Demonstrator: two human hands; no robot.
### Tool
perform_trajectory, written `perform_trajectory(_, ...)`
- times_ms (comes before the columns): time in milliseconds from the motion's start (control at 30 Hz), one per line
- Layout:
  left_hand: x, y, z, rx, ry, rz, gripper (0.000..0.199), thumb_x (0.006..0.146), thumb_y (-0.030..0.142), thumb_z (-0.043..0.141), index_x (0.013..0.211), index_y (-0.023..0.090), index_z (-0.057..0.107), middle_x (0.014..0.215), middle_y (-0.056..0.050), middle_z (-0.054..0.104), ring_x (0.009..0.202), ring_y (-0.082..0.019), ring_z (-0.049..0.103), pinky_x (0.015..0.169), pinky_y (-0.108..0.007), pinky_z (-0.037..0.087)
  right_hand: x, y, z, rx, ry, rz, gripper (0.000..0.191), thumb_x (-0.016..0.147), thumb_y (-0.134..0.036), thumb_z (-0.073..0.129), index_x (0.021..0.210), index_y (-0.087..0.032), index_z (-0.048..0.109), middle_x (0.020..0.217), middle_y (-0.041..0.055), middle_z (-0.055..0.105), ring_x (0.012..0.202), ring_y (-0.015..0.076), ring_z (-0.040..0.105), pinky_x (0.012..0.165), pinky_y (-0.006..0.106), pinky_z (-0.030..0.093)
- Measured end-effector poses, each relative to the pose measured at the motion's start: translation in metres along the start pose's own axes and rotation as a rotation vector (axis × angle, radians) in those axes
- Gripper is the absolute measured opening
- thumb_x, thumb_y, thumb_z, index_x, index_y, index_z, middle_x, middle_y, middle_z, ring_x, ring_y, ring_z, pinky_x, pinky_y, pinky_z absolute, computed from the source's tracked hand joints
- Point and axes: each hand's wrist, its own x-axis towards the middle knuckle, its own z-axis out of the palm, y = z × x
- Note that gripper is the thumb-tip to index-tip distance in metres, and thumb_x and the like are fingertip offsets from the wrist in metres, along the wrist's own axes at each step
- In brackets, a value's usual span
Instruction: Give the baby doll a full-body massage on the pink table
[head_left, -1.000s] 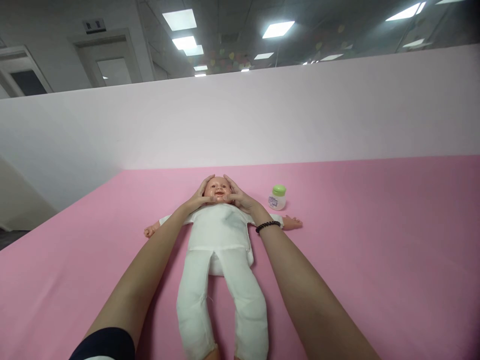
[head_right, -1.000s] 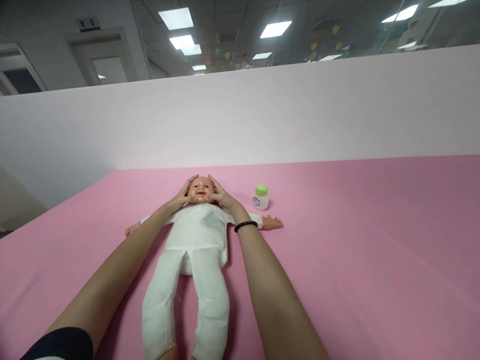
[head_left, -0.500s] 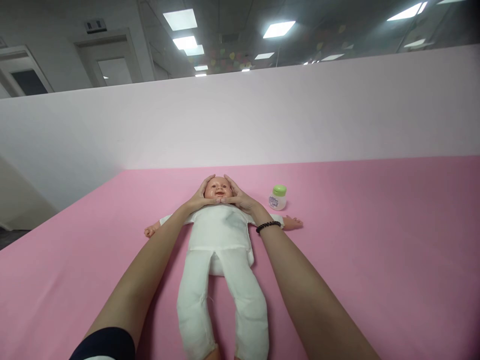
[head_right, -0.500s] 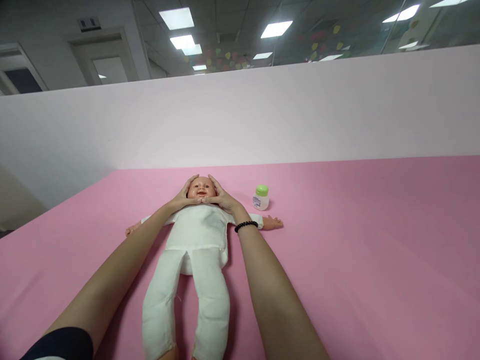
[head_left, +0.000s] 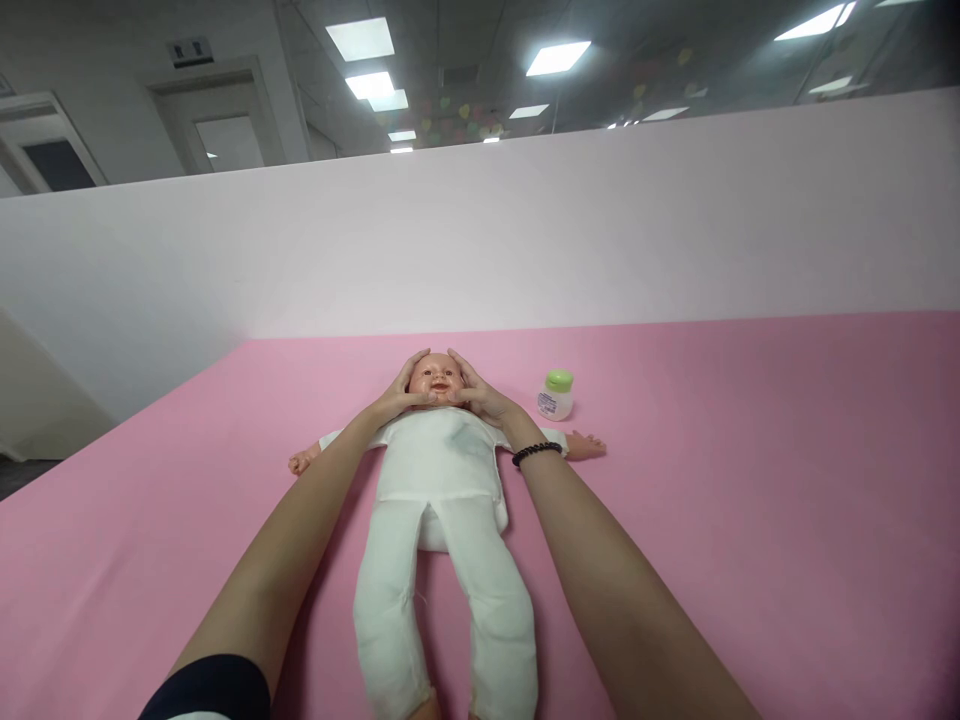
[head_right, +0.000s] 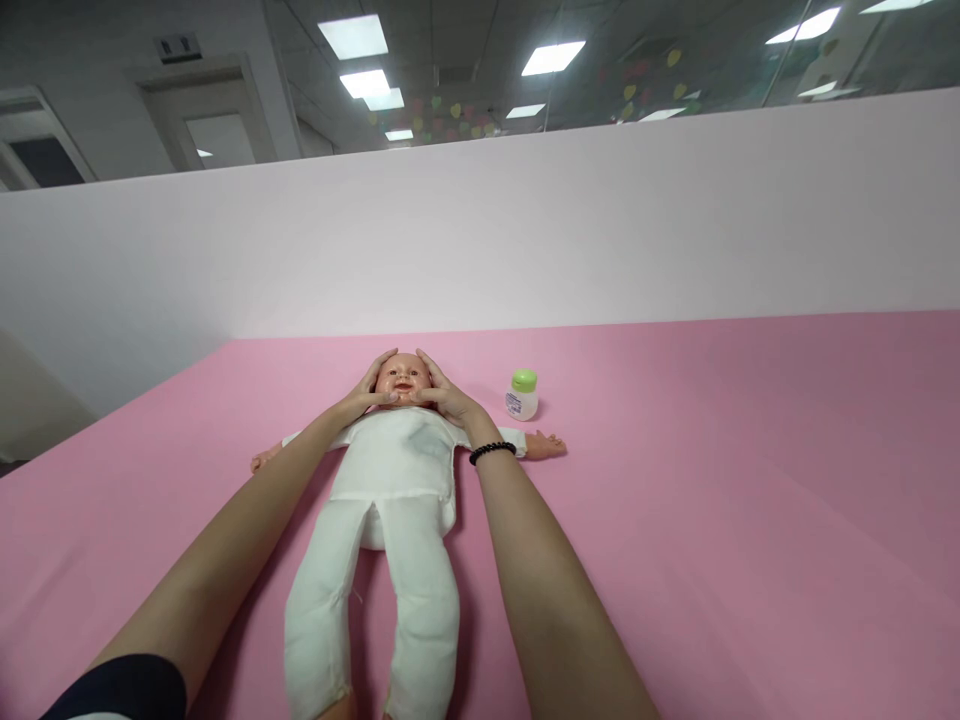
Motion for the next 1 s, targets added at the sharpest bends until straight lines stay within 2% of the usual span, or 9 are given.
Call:
perform_trajectory(267, -0.005, 0.007, 0.005, -0.025, -0.029, -0.013, 0.11, 0.067, 0.036, 0.091, 0.158, 0.031, 0.029, 0.16, -0.014, 0.038, 0.142, -0.038, 0.047, 0.117, -0.056, 0.041, -0.001, 0.003, -0.001, -0.092, -0.026, -0.04, 0.12, 0.065, -0.021, 0.089, 0.16, -0.042, 0.019, 0.168, 0.0038, 0.025, 0.145, 0.0267, 0.045, 0.116, 0.044, 0.046)
perform_trajectory(433, -0.007, 0.012, 0.009, 0.005, 0.005, -0.031, 0.111, 0.065, 0.037, 0.092, 0.157, 0.029, 0.029, 0.161, -0.015, 0.038, 0.142, -0.037, 0.047, 0.118, -0.053, 0.041, 0.0, 0.004, -0.002, -0.106, -0.025, -0.04, 0.122, 0.065, -0.022, 0.091, 0.16, -0.042, 0.018, 0.169, 0.004, 0.023, 0.146, 0.0266, 0.043, 0.116, 0.043, 0.045)
perform_trajectory(600, -0.008, 0.015, 0.01, 0.015, -0.012, -0.049, 0.112, 0.067, 0.039, 0.091, 0.158, 0.03, 0.026, 0.161, -0.015, 0.038, 0.142, -0.036, 0.049, 0.116, -0.052, 0.043, -0.001, 0.002, -0.001, -0.107, -0.031, -0.034, 0.122, 0.065, -0.023, 0.09, 0.16, -0.043, 0.017, 0.168, 0.0034, 0.023, 0.147, 0.0268, 0.042, 0.117, 0.043, 0.045)
perform_trajectory(800, -0.007, 0.014, 0.008, 0.042, -0.005, -0.033, 0.11, 0.067, 0.037, 0.09, 0.158, 0.03, 0.027, 0.162, -0.014, 0.037, 0.144, -0.037, 0.045, 0.118, -0.052, 0.041, -0.002, -0.001, 0.001, -0.088, -0.017, -0.016, 0.122, 0.064, -0.019, 0.089, 0.16, -0.042, 0.018, 0.167, 0.004, 0.025, 0.145, 0.0261, 0.044, 0.117, 0.043, 0.044)
perform_trajectory(1000, -0.002, 0.004, 0.002, 0.019, -0.025, -0.024, 0.11, 0.068, 0.035, 0.088, 0.16, 0.03, 0.026, 0.158, -0.013, 0.043, 0.144, -0.038, 0.044, 0.12, -0.053, 0.037, 0.0, 0.0, 0.0, -0.033, 0.009, 0.01, 0.117, 0.065, -0.013, 0.081, 0.16, -0.04, 0.019, 0.167, 0.0063, 0.025, 0.135, 0.0263, 0.055, 0.115, 0.044, 0.046)
